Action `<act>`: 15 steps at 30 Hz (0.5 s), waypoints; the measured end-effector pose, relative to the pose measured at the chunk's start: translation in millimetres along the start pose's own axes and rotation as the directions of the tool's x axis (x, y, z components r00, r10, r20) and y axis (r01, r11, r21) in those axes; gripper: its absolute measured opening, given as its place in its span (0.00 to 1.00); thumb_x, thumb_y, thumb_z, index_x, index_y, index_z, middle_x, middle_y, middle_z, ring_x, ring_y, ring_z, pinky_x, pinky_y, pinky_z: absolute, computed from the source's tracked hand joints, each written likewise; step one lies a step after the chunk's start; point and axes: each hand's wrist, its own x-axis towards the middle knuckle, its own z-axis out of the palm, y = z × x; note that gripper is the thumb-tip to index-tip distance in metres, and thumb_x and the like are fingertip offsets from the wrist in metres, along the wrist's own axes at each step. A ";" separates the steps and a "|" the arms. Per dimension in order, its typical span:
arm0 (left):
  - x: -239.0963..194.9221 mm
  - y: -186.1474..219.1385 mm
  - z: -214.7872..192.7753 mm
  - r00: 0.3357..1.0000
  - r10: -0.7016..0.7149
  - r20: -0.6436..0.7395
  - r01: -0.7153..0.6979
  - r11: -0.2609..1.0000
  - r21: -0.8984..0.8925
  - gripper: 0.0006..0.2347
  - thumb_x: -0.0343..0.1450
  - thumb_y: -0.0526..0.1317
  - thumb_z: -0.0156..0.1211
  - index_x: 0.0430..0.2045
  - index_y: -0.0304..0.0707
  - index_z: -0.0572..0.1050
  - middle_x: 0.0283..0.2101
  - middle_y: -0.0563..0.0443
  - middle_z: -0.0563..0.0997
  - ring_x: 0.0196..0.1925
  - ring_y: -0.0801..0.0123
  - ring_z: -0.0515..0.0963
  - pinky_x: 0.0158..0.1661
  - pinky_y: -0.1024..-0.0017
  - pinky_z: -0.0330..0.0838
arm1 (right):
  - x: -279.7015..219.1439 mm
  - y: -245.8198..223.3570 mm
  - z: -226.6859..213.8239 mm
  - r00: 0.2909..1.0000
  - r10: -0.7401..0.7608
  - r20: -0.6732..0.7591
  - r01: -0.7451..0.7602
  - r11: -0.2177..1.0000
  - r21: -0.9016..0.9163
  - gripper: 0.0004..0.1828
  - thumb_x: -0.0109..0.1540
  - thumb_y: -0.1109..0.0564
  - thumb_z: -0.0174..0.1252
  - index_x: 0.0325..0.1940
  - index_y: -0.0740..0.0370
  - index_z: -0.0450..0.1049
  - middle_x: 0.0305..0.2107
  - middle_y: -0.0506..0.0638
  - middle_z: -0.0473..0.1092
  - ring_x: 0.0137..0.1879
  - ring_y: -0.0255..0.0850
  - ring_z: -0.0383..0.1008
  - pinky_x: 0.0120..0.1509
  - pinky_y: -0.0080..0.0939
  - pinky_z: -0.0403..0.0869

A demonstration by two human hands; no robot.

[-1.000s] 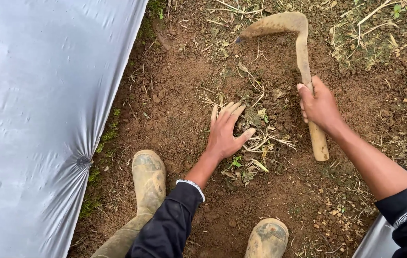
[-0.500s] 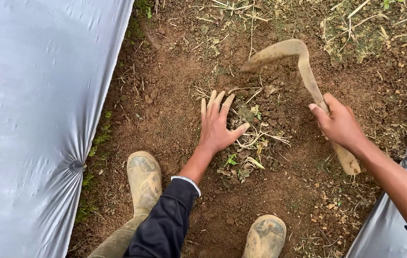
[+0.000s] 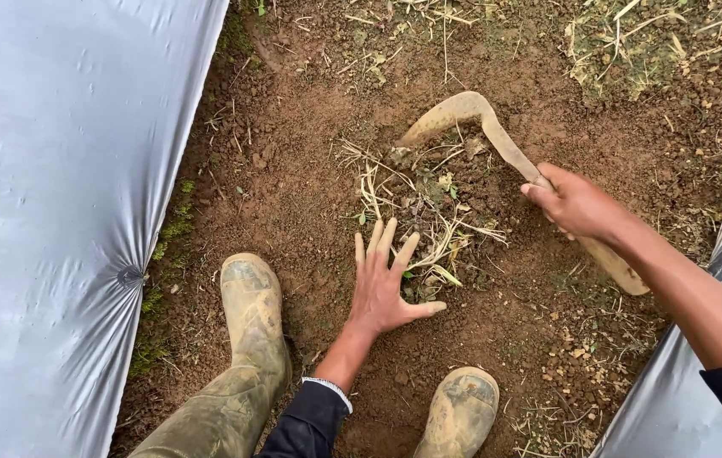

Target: Clearing weeds from the soil between plastic-covered crop rows using a hand tool and gathering them into piles.

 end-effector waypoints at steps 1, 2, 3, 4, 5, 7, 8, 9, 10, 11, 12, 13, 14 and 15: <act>-6.3 -3.7 3.2 1.000 0.004 0.005 -0.004 1.000 0.003 0.50 0.54 0.71 0.64 0.70 0.63 0.46 0.77 0.45 0.40 0.78 0.52 0.38 0.71 0.44 0.26 | -4.0 4.4 -2.5 1.000 0.001 -0.002 -0.001 1.000 0.006 0.10 0.72 0.60 0.45 0.49 0.70 0.69 0.18 0.55 0.65 0.19 0.42 0.66 0.21 0.38 0.70; -12.5 -7.7 6.5 0.998 0.022 0.066 -0.029 0.995 0.096 0.51 0.54 0.70 0.67 0.70 0.63 0.45 0.77 0.43 0.38 0.78 0.51 0.35 0.71 0.43 0.24 | -7.9 8.9 -4.8 1.000 -0.016 -0.024 0.014 0.998 -0.061 0.09 0.73 0.60 0.46 0.47 0.70 0.69 0.19 0.57 0.66 0.20 0.44 0.66 0.23 0.40 0.70; -20.7 -10.4 10.3 0.991 0.031 0.129 -0.054 0.982 0.183 0.51 0.54 0.68 0.70 0.71 0.63 0.45 0.77 0.42 0.36 0.78 0.51 0.33 0.70 0.43 0.22 | -13.0 13.8 -6.9 0.999 -0.031 -0.039 0.025 0.991 -0.131 0.09 0.73 0.61 0.47 0.45 0.69 0.70 0.19 0.58 0.67 0.21 0.45 0.67 0.25 0.41 0.70; -18.2 -12.1 13.4 0.990 0.031 0.136 -0.055 0.982 0.181 0.51 0.54 0.68 0.70 0.71 0.63 0.45 0.77 0.42 0.36 0.78 0.51 0.33 0.70 0.43 0.22 | -15.0 12.4 -6.6 0.999 -0.025 -0.037 0.020 0.992 -0.127 0.09 0.73 0.61 0.47 0.45 0.69 0.70 0.19 0.58 0.67 0.21 0.45 0.67 0.25 0.41 0.70; -14.0 -14.1 17.0 0.989 0.022 0.144 -0.069 0.943 0.326 0.51 0.55 0.74 0.63 0.71 0.64 0.44 0.76 0.42 0.30 0.78 0.50 0.30 0.70 0.41 0.22 | -17.0 10.9 -7.6 0.998 0.009 -0.055 -0.014 0.995 -0.096 0.09 0.74 0.57 0.49 0.41 0.63 0.67 0.19 0.53 0.63 0.20 0.41 0.61 0.22 0.37 0.63; -1.9 -15.9 18.8 0.988 0.018 0.156 -0.089 0.883 0.461 0.51 0.56 0.80 0.56 0.72 0.65 0.43 0.75 0.41 0.24 0.77 0.49 0.26 0.70 0.38 0.22 | -23.9 3.3 -3.0 0.996 0.049 -0.073 -0.053 0.997 -0.059 0.13 0.76 0.54 0.50 0.37 0.56 0.64 0.18 0.47 0.60 0.19 0.37 0.54 0.20 0.34 0.56; 6.0 -15.9 17.1 0.988 0.027 0.149 -0.095 0.879 0.468 0.52 0.56 0.79 0.60 0.72 0.68 0.41 0.75 0.42 0.25 0.77 0.50 0.27 0.71 0.39 0.22 | -28.4 -3.0 2.6 0.988 0.094 -0.124 -0.090 0.995 0.032 0.09 0.76 0.55 0.48 0.42 0.58 0.64 0.22 0.50 0.63 0.20 0.39 0.58 0.20 0.36 0.61; 14.7 -16.1 15.5 0.989 0.040 0.144 -0.105 0.875 0.473 0.53 0.56 0.78 0.65 0.72 0.71 0.40 0.75 0.42 0.25 0.78 0.51 0.28 0.71 0.39 0.22 | -33.2 -9.2 8.0 0.975 0.145 -0.171 -0.125 0.984 0.126 0.06 0.77 0.56 0.46 0.47 0.59 0.64 0.25 0.53 0.66 0.21 0.41 0.62 0.20 0.37 0.66; 21.5 -18.3 14.3 0.987 0.047 0.152 -0.114 0.876 0.469 0.53 0.56 0.78 0.65 0.72 0.71 0.40 0.75 0.42 0.25 0.78 0.51 0.28 0.71 0.39 0.22 | -33.5 -5.0 15.0 0.973 0.155 -0.174 -0.133 0.982 0.132 0.06 0.77 0.56 0.46 0.47 0.59 0.64 0.25 0.53 0.66 0.21 0.41 0.62 0.20 0.37 0.66; 30.0 -20.6 13.9 0.988 0.094 0.122 -0.141 0.869 0.473 0.54 0.55 0.76 0.70 0.72 0.71 0.40 0.76 0.42 0.29 0.78 0.51 0.32 0.73 0.39 0.26 | -33.0 -1.1 20.7 0.964 0.181 -0.195 -0.114 0.944 0.310 0.07 0.77 0.56 0.45 0.47 0.60 0.63 0.25 0.51 0.64 0.22 0.40 0.61 0.21 0.36 0.65; 38.6 -23.3 14.0 0.986 0.141 0.091 -0.167 0.862 0.478 0.56 0.54 0.73 0.75 0.72 0.71 0.40 0.77 0.43 0.32 0.79 0.51 0.36 0.74 0.38 0.31 | -31.9 2.9 26.8 0.954 0.209 -0.213 -0.085 0.874 0.478 0.07 0.78 0.56 0.44 0.48 0.61 0.62 0.24 0.50 0.63 0.23 0.39 0.60 0.23 0.34 0.63; 50.0 -21.4 10.0 0.985 0.142 0.101 -0.173 0.866 0.470 0.56 0.54 0.73 0.75 0.72 0.71 0.40 0.77 0.43 0.32 0.79 0.51 0.36 0.74 0.38 0.31 | -31.8 7.0 26.6 0.952 0.223 -0.210 -0.098 0.871 0.481 0.07 0.78 0.56 0.44 0.48 0.61 0.62 0.24 0.50 0.63 0.23 0.39 0.60 0.23 0.34 0.63; 61.4 -19.8 6.4 0.981 0.114 0.155 -0.179 0.832 0.525 0.56 0.55 0.74 0.75 0.72 0.72 0.39 0.76 0.42 0.32 0.79 0.51 0.35 0.73 0.39 0.31 | -31.6 11.3 26.7 0.945 0.237 -0.223 -0.091 0.851 0.518 0.07 0.78 0.56 0.45 0.48 0.60 0.62 0.24 0.50 0.64 0.23 0.39 0.60 0.22 0.35 0.63; 75.0 -18.7 2.4 0.976 0.085 0.203 -0.190 0.792 0.580 0.56 0.56 0.75 0.76 0.72 0.72 0.39 0.76 0.41 0.32 0.78 0.51 0.34 0.73 0.40 0.31 | -30.3 14.7 25.7 0.939 0.248 -0.240 -0.078 0.829 0.553 0.06 0.77 0.56 0.45 0.48 0.60 0.62 0.25 0.50 0.64 0.22 0.39 0.61 0.21 0.35 0.64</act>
